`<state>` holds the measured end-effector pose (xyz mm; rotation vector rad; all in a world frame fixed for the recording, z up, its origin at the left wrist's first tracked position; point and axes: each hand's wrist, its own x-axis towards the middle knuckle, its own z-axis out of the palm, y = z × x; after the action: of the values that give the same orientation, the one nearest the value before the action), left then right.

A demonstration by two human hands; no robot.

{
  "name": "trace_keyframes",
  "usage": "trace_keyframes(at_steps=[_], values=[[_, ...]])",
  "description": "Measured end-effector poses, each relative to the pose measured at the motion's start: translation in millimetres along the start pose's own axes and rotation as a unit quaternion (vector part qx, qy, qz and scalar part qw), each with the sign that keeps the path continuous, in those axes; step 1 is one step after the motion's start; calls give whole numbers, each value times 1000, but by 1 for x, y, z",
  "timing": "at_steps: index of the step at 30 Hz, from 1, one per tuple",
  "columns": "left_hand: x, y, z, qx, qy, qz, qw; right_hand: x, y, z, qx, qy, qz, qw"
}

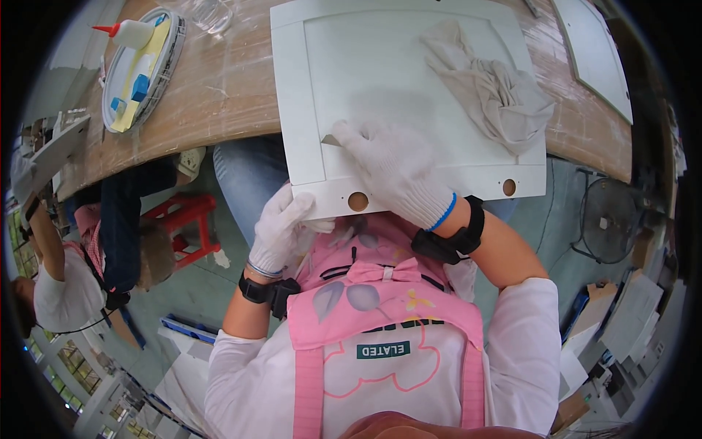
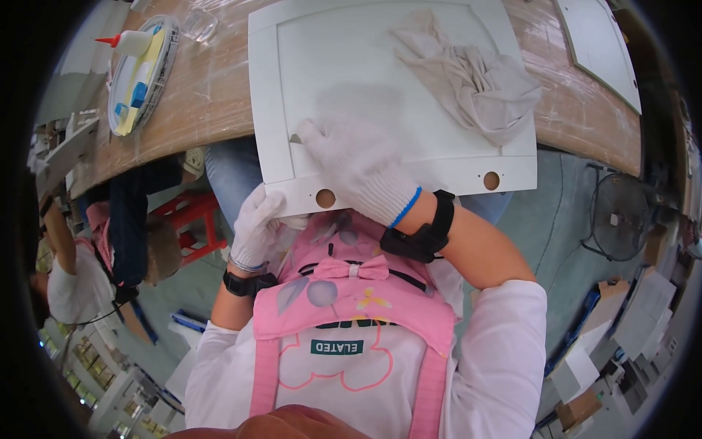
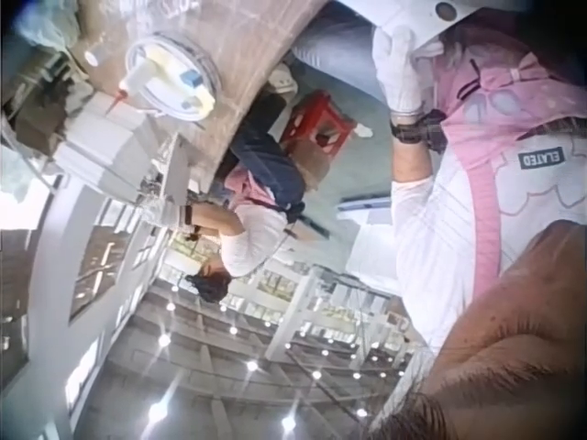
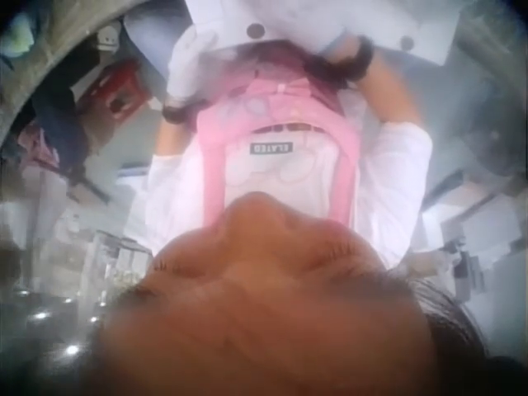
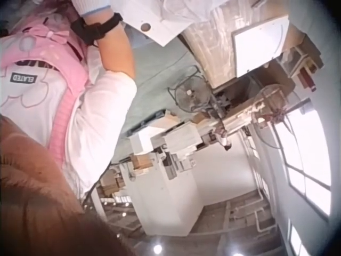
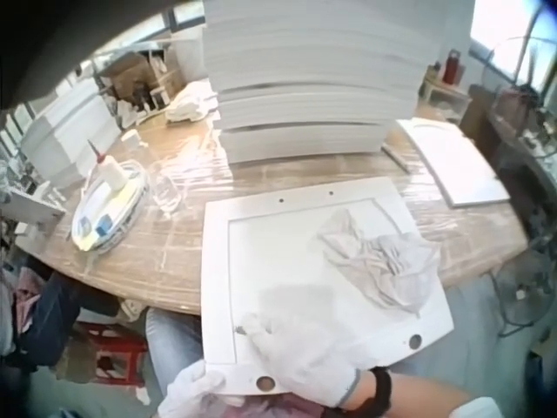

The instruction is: The person is scraping residues and wiping down white furniture panels to clean and finish them.

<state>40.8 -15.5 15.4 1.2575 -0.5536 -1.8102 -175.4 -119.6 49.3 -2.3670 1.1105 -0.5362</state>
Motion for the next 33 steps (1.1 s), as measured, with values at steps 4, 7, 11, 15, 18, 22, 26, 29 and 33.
trace_keyframes(at_steps=[4, 7, 11, 15, 18, 22, 26, 29, 33], values=[[-1, 2, 2, 5, 1, -2, 1000, -6, 0, -1, -1, -39, -4, 999], [0, 2, 1, 2, -2, -5, 1000, -7, 3, 3, 18, 4, -3, 1000], [0, 0, -1, 2, 4, -3, 1000, -1, -1, 3, 5, 18, 32, 999], [0, 1, 0, -6, 2, -7, 1000, -4, -4, -3, -24, -12, -7, 1000], [-1, 2, 3, -16, 4, -3, 1000, -8, 0, -3, -4, -15, -32, 999], [-1, 2, 1, -7, 6, -4, 1000, -2, -2, -1, 5, 7, 25, 1000], [0, 5, -2, 6, -11, -15, 1000, -4, -4, 2, -42, -8, 11, 999], [1, 9, -3, 21, -17, -21, 999, -8, -6, -13, 2, -37, -17, 999], [1, 16, -5, 58, -34, -51, 996, -3, -2, -23, 44, -39, 54, 997]])
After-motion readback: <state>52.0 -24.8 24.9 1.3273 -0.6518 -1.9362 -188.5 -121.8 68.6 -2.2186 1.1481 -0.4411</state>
